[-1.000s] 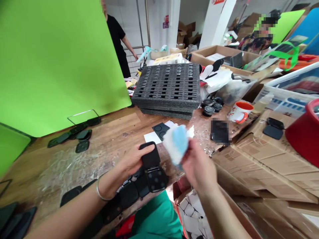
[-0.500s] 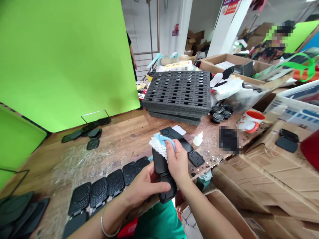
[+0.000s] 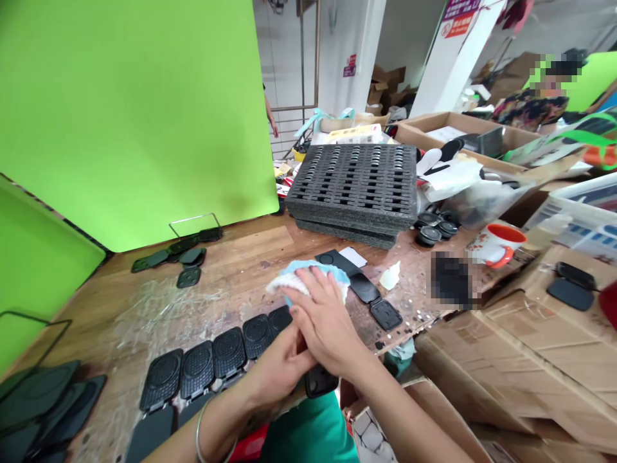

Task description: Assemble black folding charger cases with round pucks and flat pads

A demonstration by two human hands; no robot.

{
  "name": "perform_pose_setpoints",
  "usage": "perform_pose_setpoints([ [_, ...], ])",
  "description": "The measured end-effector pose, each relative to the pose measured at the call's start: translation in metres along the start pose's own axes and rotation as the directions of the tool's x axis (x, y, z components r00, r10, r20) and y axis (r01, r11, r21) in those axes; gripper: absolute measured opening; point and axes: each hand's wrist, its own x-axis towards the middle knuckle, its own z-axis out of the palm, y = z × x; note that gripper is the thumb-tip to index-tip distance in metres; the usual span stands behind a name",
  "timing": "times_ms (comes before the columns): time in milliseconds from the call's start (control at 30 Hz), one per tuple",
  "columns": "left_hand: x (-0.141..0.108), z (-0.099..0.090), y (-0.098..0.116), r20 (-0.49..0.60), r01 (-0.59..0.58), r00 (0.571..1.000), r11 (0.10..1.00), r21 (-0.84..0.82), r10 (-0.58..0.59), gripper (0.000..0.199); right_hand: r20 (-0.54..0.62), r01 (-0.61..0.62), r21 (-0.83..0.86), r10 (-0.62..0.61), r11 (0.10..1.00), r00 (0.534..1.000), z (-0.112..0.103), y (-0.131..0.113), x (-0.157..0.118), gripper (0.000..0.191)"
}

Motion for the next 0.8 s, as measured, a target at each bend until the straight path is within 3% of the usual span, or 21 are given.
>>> perform_pose_setpoints([
  [133, 0.000, -0.008, -0.001, 0.053, -0.029, 0.998, 0.999, 0.031, 0.027, 0.063, -0.095, -0.063, 0.030, 0.066, 0.998, 0.993, 0.004, 0.004, 0.011, 0.046],
  [267, -0.001, -0.023, 0.002, 0.010, -0.013, 1.000, 0.995, 0.104, 0.012, 0.045, 0.041, 0.035, 0.003, -0.035, 0.999, 0.999, 0.006, -0.019, -0.005, 0.050],
  [333, -0.002, -0.027, 0.002, 0.050, -0.003, 0.999, 0.987, 0.161, -0.005, 0.041, 0.052, 0.052, 0.007, -0.053, 0.999, 0.997, 0.007, -0.022, -0.007, 0.045],
  [433, -0.005, -0.029, 0.005, 0.155, 0.033, 0.986, 0.988, 0.151, -0.057, 0.050, -0.089, -0.107, 0.079, 0.114, 0.991, 0.990, 0.006, -0.005, 0.007, 0.040],
  [467, -0.006, -0.030, 0.007, 0.184, 0.049, 0.980, 0.992, 0.120, -0.071, 0.053, -0.137, -0.204, 0.135, 0.222, 0.970, 0.965, 0.004, 0.005, 0.014, 0.045],
  [533, -0.010, -0.033, 0.013, 0.238, 0.092, 0.967, 0.996, -0.007, -0.087, 0.054, -0.209, -0.391, 0.257, 0.446, 0.884, 0.870, -0.003, 0.025, 0.026, 0.053],
  [600, -0.013, -0.035, 0.019, 0.278, 0.138, 0.956, 0.977, -0.164, -0.088, 0.054, -0.267, -0.527, 0.361, 0.627, 0.769, 0.732, -0.016, 0.039, 0.032, 0.054],
  [700, -0.016, -0.037, 0.021, 0.253, 0.207, 0.959, 0.930, -0.305, -0.131, 0.059, -0.353, -0.599, 0.493, 0.774, 0.631, 0.526, -0.034, 0.035, 0.026, 0.053],
  [733, -0.015, -0.037, 0.019, 0.222, 0.218, 0.964, 0.921, -0.324, -0.150, 0.060, -0.368, -0.589, 0.515, 0.781, 0.623, 0.505, -0.036, 0.028, 0.021, 0.055],
  [767, -0.014, -0.036, 0.017, 0.184, 0.217, 0.969, 0.916, -0.338, -0.162, 0.062, -0.377, -0.563, 0.507, 0.755, 0.653, 0.536, -0.037, 0.018, 0.014, 0.058],
  [800, -0.012, -0.035, 0.014, 0.148, 0.202, 0.976, 0.918, -0.341, -0.160, 0.063, -0.378, -0.513, 0.456, 0.681, 0.727, 0.627, -0.034, 0.007, 0.008, 0.060],
])
